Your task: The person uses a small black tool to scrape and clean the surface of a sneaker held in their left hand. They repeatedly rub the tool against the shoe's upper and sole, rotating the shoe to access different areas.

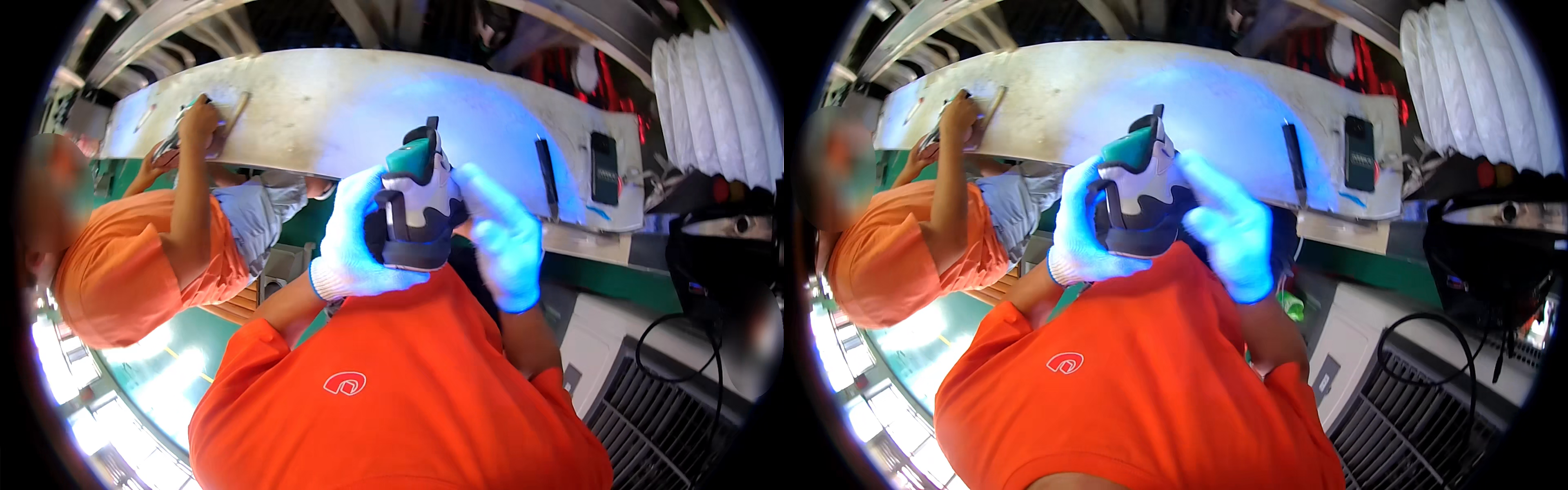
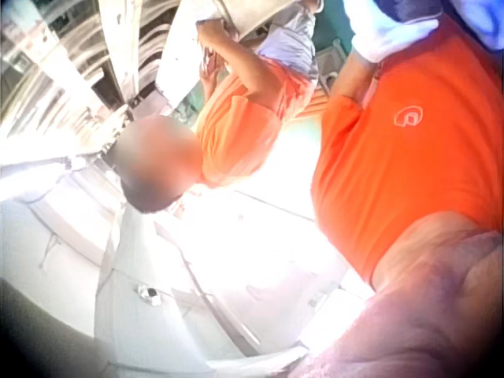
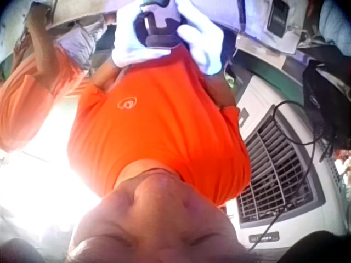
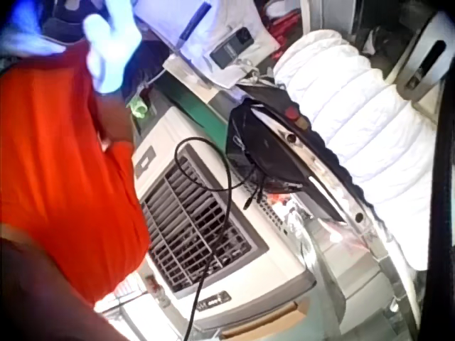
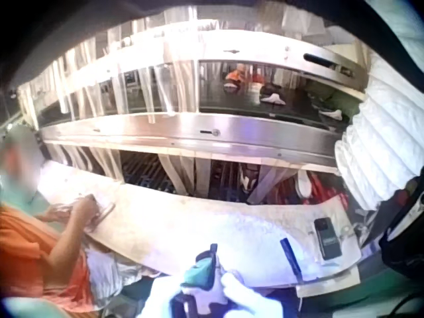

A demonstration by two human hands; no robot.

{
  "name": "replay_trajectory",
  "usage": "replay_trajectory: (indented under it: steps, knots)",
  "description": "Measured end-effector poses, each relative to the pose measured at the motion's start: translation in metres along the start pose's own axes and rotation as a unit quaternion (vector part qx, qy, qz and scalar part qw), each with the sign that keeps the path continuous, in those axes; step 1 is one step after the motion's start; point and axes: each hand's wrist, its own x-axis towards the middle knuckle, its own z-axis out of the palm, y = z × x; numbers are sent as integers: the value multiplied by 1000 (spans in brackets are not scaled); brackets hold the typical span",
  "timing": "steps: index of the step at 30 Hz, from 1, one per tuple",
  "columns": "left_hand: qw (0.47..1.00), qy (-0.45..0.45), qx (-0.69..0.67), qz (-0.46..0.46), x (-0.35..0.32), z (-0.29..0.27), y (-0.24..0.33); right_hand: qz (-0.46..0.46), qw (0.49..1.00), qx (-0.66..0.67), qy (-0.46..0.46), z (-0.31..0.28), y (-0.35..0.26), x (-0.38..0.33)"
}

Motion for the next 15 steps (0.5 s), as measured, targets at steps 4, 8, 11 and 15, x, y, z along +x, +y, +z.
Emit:
replay_trajectory:
  steps: [4, 8, 11, 15]
  knots:
    - [995, -8, 61, -81, -12, -26, 7, -70, 922, -338, 176, -66, 5, 61]
    - [994, -4, 104, -44, -18, -31, 4, -113, 612, -735, 271, -138, 43, 86]
    - [976, -55, 200, -69, -3, -41, 16, 11, 630, -753, 190, -156, 53, 84]
    - [969, -79, 202, -119, 11, -45, 28, -86, 698, -702, 111, -175, 61, 91]
